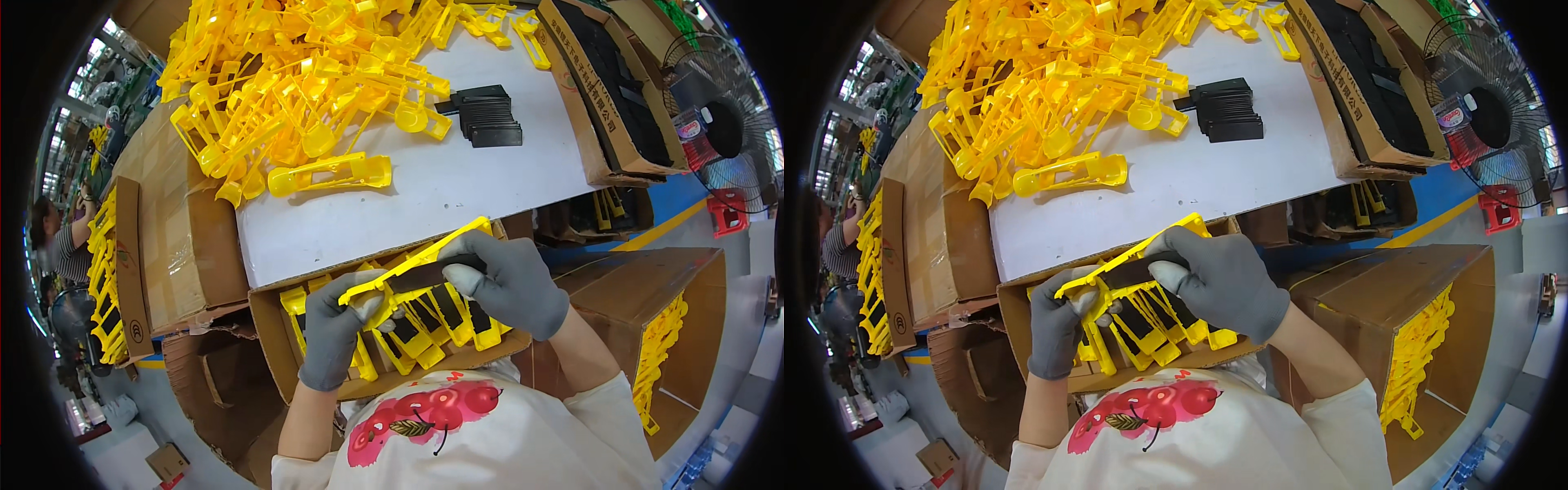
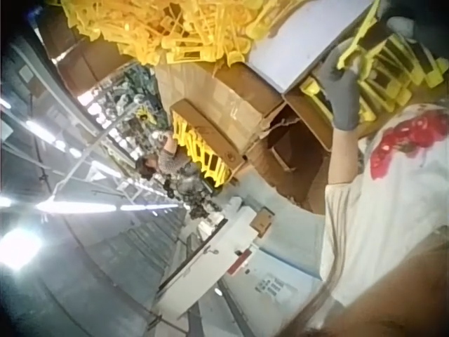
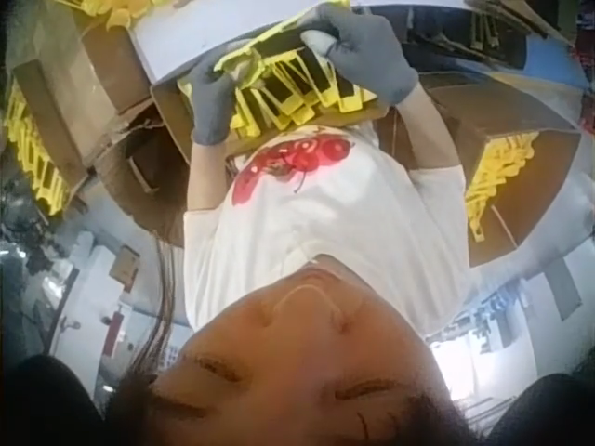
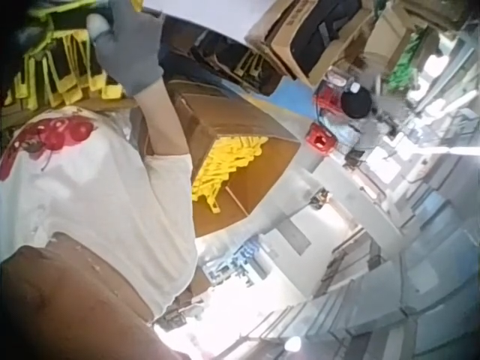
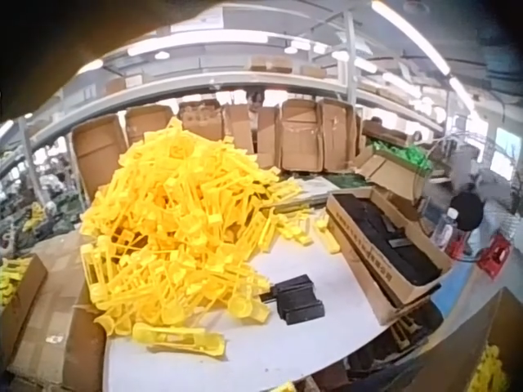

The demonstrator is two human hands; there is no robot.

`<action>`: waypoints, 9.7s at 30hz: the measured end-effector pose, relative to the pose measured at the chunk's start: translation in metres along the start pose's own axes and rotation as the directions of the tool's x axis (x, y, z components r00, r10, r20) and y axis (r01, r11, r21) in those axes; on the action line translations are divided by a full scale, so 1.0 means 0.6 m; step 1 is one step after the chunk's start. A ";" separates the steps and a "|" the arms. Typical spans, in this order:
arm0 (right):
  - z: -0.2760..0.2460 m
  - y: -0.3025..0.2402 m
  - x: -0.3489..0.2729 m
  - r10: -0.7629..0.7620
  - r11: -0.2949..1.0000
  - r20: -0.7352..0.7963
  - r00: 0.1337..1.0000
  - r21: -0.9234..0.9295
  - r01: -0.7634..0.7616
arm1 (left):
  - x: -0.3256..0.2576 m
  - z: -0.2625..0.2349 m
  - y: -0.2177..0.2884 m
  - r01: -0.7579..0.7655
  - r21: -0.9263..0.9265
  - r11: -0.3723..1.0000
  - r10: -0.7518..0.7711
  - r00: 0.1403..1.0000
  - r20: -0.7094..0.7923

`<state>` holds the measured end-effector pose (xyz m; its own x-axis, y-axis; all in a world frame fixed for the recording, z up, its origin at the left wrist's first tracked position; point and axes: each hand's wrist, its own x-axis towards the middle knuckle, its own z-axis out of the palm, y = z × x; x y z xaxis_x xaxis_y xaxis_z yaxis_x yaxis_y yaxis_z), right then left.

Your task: Assembling yellow plastic flashlight housings by inserting black internal components.

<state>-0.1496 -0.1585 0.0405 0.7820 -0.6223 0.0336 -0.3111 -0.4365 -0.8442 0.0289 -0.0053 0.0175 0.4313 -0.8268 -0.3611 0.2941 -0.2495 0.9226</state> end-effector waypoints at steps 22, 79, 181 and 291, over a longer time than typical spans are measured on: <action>0.027 0.058 -0.050 0.099 0.989 -0.004 0.995 0.114 -0.098 | -0.007 0.013 0.010 0.081 0.146 0.986 -0.097 0.990 0.107; 0.072 0.075 -0.106 -0.193 0.978 -0.212 0.958 -0.126 0.169 | -0.037 -0.022 0.005 -0.751 0.618 0.232 0.684 0.578 0.445; 0.017 0.006 0.008 0.034 0.950 0.006 0.999 -0.311 -0.031 | 0.025 0.023 -0.006 0.192 -0.191 0.962 -0.177 0.980 0.092; 0.099 0.081 -0.165 0.314 0.949 -0.022 0.949 0.037 -0.313 | -0.034 0.020 -0.002 0.311 0.359 0.880 -0.364 0.927 0.090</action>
<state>-0.2101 -0.0792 -0.0356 0.6329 -0.7418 -0.2218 -0.5203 -0.1953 -0.8313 0.0095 0.0061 0.0254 0.2166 -0.7210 -0.6582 0.0867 -0.6573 0.7486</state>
